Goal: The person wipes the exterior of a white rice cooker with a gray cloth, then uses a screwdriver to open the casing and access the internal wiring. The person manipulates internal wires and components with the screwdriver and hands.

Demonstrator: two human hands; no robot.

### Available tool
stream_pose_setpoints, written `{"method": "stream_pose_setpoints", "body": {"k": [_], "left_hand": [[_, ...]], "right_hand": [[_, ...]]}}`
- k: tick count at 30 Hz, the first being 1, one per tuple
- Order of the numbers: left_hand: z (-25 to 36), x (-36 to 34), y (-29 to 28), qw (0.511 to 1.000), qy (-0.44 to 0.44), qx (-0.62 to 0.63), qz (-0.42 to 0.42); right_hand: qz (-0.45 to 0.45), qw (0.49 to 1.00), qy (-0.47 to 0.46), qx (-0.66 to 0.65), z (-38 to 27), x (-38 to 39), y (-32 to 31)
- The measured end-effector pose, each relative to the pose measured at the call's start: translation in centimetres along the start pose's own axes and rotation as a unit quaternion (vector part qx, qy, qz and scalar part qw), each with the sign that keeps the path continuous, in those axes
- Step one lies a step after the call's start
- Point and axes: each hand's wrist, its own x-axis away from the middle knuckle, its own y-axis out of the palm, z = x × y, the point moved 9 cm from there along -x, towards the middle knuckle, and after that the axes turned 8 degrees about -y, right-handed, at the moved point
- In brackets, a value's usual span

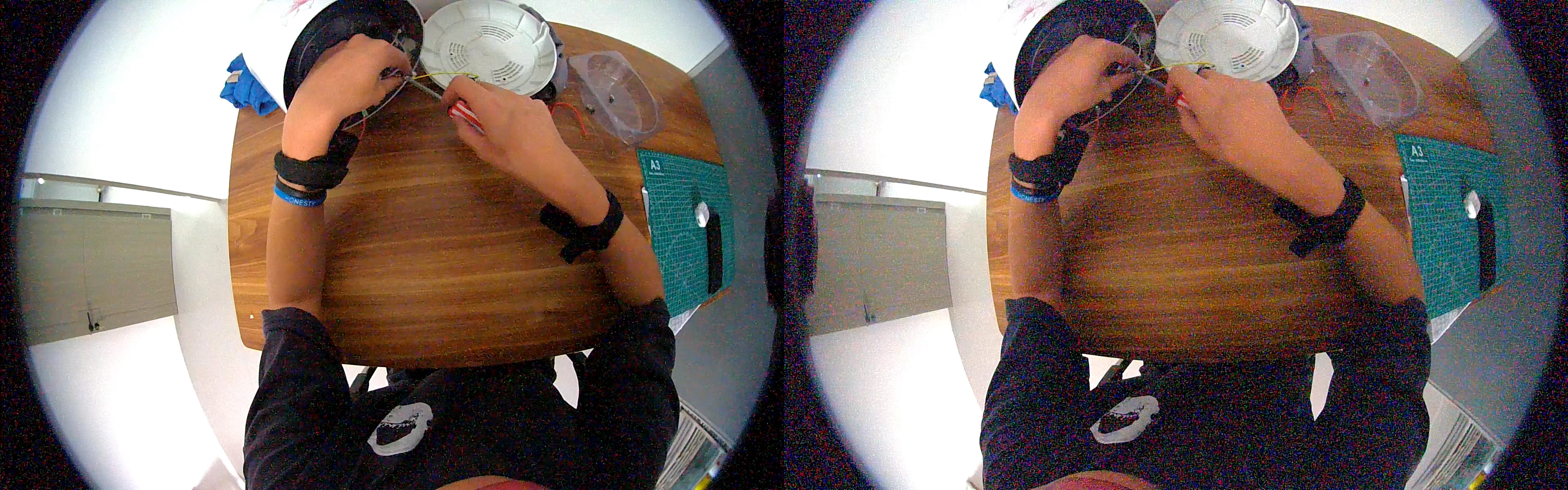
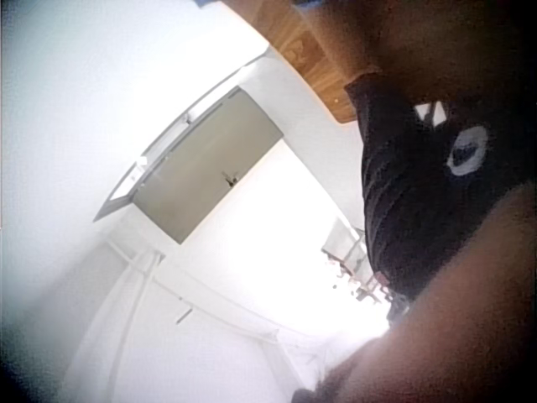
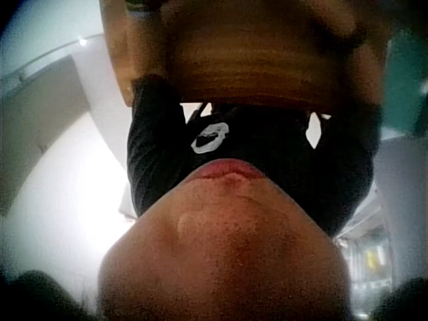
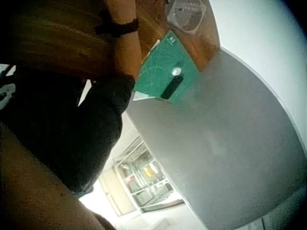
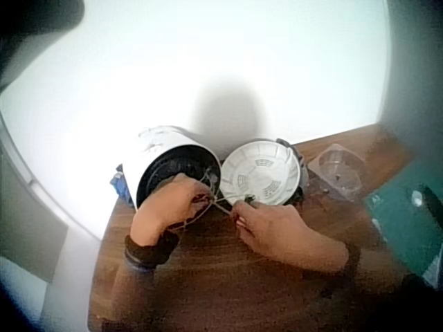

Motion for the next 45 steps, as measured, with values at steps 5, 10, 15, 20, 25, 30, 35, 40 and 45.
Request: {"method": "stream_pose_setpoints", "body": {"k": [5, 10, 15, 20, 25, 30, 35, 40, 45], "left_hand": [[0.2, 0.1, -0.2, 1.000, 0.011, -0.007, 0.002], [-0.1, 0.0, 0.0, 1.000, 0.015, 0.002, 0.003], [0.2, 0.1, -0.1, 1.000, 0.009, -0.006, 0.008], [0.1, 0.0, 0.0, 1.000, 0.005, -0.006, -0.004], [-0.2, 0.1, 0.1, 1.000, -0.020, -0.003, -0.018], [-0.3, 0.1, 0.2, 1.000, 0.001, -0.001, -0.009], [0.0, 0.1, 0.0, 1.000, -0.007, -0.011, -0.008], [-0.2, 0.1, 0.2, 1.000, 0.008, -0.004, -0.002], [-0.2, 0.1, 0.1, 1.000, -0.010, -0.002, -0.003]], "right_hand": [[0.009, 1.000, -0.003, 0.006, -0.5, 0.1, -0.4], [-0.019, 0.997, 0.029, 0.063, -0.8, -0.2, 0.0], [0.042, 0.988, -0.048, 0.137, -2.1, -0.1, -0.8], [0.041, 0.990, -0.056, 0.127, -2.1, 0.1, -0.7], [-0.002, 0.999, 0.034, -0.003, -0.3, 0.3, 0.7], [0.026, 0.996, 0.030, -0.080, -0.2, 0.4, 1.3], [0.033, 0.996, -0.024, -0.073, -0.4, 0.4, 1.7], [0.065, 0.995, -0.066, 0.026, -1.5, 0.3, 0.0], [0.040, 0.998, -0.044, 0.025, -0.5, 0.2, 0.1]]}}
